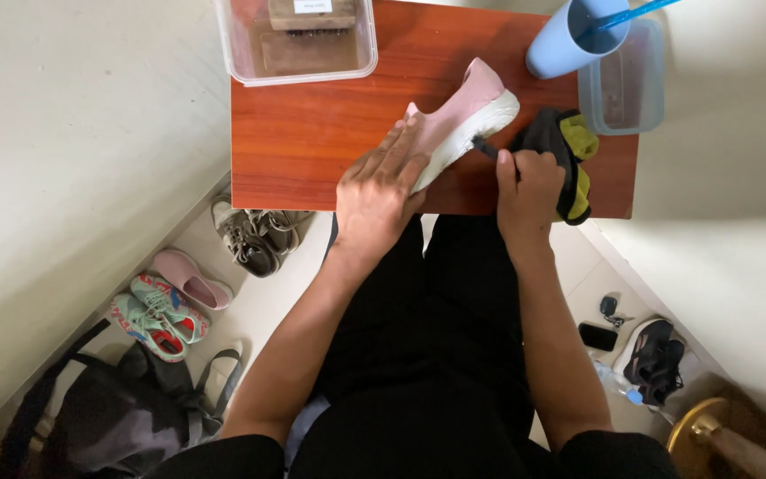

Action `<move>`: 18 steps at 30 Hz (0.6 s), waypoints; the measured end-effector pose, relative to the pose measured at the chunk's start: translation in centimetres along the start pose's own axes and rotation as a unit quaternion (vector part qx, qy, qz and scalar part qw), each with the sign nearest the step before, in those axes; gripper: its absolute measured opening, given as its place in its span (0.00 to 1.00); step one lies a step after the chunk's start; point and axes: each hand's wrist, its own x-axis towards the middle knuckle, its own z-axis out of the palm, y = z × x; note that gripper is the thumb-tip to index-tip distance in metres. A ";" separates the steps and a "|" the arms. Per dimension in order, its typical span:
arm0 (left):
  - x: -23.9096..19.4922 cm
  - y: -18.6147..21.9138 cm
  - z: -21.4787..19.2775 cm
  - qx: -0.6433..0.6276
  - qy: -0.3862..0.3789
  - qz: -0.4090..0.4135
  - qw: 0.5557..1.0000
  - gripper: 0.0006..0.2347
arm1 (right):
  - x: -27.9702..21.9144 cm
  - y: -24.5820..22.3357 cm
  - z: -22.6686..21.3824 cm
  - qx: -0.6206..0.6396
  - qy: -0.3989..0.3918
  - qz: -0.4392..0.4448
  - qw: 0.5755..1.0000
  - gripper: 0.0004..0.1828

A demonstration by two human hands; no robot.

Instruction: The person cleans a pink slip-on shoe using a brush and a cloth. They scrub the shoe's surface and sole, occasionally dipping the brush into a blue cup of water and wiping the shoe with a yellow cloth.

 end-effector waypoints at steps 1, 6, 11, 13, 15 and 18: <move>0.0 -0.1 0.1 -0.001 0.001 0.001 1.000 0.12 | -0.1 0.2 -0.1 -0.001 0.001 0.000 1.000 0.29; -0.2 -0.3 0.4 0.001 0.004 -0.004 1.000 0.11 | -0.3 -0.4 -1.1 0.031 0.005 0.005 1.000 0.27; 0.3 0.3 -0.2 0.008 0.008 0.004 1.000 0.10 | 0.3 -1.2 0.0 0.054 0.018 -0.001 0.998 0.27; 0.2 0.6 -0.4 0.009 0.011 0.007 1.000 0.10 | 0.7 -2.0 0.1 0.061 0.018 0.002 0.998 0.28; 0.2 0.7 -0.5 0.014 0.008 0.011 1.000 0.10 | 1.2 -3.0 -0.2 0.068 0.038 -0.026 0.997 0.22; 0.1 0.3 -0.4 0.010 0.004 0.012 1.000 0.12 | 0.7 -0.3 1.1 -0.003 0.037 -0.033 0.999 0.26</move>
